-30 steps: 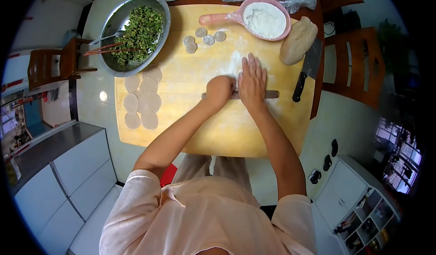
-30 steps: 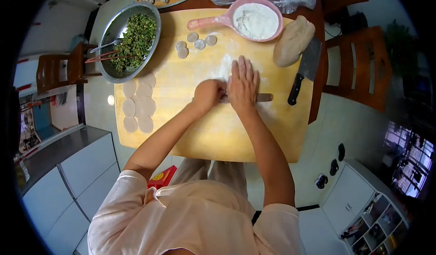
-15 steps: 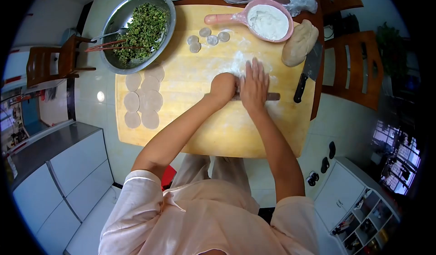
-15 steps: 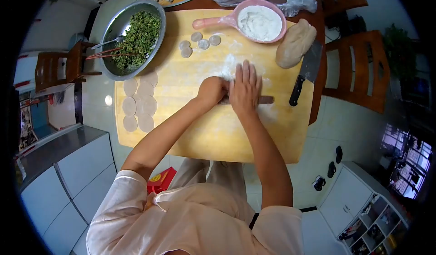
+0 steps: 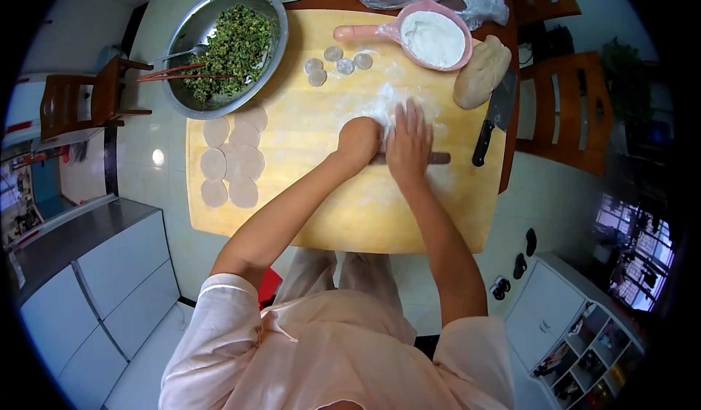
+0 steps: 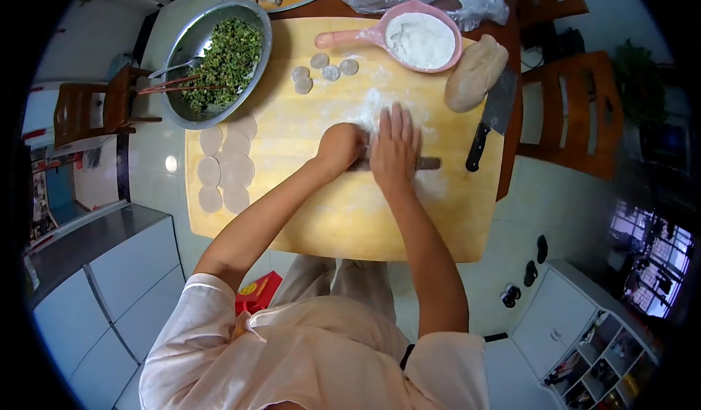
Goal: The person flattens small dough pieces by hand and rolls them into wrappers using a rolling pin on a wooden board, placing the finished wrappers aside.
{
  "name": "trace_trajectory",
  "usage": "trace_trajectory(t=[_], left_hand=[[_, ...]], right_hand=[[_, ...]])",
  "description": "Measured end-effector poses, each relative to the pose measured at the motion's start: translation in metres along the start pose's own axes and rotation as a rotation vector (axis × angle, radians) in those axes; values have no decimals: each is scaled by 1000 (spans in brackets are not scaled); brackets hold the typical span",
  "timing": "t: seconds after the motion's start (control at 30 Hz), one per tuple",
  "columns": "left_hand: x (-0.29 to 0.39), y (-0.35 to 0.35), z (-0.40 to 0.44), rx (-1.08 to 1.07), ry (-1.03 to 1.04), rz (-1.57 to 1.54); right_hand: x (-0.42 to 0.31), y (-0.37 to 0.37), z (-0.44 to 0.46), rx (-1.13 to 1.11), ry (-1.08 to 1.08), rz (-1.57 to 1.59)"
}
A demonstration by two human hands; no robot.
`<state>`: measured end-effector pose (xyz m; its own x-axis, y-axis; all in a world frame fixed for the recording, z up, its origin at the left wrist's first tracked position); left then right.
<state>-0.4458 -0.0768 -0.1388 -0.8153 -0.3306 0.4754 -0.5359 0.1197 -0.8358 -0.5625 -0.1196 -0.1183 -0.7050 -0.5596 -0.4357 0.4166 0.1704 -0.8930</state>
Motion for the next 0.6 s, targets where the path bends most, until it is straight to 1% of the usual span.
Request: trace_trajectory(t=[0.07, 0.1, 0.13, 0.2, 0.27, 0.3, 0.4, 0.43, 0.53, 0.6], left_hand=[[-15, -1, -12, 144, 58, -127], [-20, -4, -16, 86, -5, -204], [-28, -1, -18, -18, -145, -277], [-28, -2, -24, -46, -87, -289], [-17, -9, -20, -11, -26, -167], [-12, -9, -15, -31, -23, -74], [-8, -4, 0, -21, -31, 94], [-12, -1, 1, -35, -40, 83], [-24, -5, -13, 80, -18, -175], [-35, -8, -18, -29, -166, -323]], right_hand=[[-1, -3, -46, -64, -1, -10], [0, -6, -59, -56, 0, -28], [-1, -7, -67, -49, -7, -43], [-3, -3, -61, -30, -2, -45], [-4, 0, -17, -3, 19, -33], [-6, 1, 3, 6, 30, -19], [-3, 10, 26, 46, 33, -10], [-4, 8, 16, 48, 4, -5], [-7, 1, -42, -55, 5, -40], [-10, -9, -68, -58, -15, -52]])
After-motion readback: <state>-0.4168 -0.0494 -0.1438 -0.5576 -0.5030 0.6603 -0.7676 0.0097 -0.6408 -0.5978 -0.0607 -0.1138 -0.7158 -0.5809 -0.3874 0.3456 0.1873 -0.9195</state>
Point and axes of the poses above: each hand's wrist, its own z-axis towards the middle knuckle, its own y-axis out of the palm, x = y × z, the point moved 4 cm from there along z, towards the middle knuckle, and after that the axes turned 13 degrees about z, right-handed, at the moved point
